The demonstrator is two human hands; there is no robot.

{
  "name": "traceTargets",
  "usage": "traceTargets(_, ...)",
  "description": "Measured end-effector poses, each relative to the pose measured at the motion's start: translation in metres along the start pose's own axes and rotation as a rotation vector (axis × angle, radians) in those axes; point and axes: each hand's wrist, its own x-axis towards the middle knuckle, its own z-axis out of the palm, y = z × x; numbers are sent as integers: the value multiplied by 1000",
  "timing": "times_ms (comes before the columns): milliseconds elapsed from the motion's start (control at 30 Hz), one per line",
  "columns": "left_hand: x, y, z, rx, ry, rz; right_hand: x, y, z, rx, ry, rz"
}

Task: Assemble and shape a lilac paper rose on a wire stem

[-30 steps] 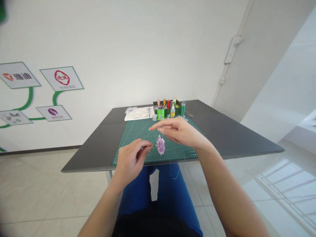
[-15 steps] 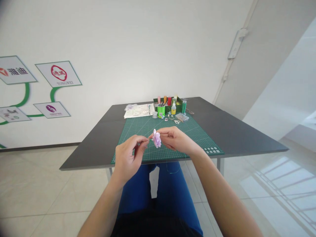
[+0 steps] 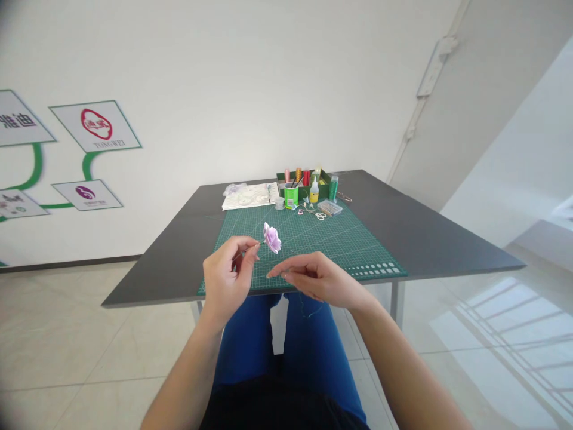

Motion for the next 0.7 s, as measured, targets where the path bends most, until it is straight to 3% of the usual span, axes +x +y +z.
traceTargets(333, 2, -10, 6, -249, -3, -156, -14, 11, 11, -31, 20, 34)
traceTargets(700, 3, -14, 5, -231, -6, -197, -10, 14, 12, -57, 0, 39)
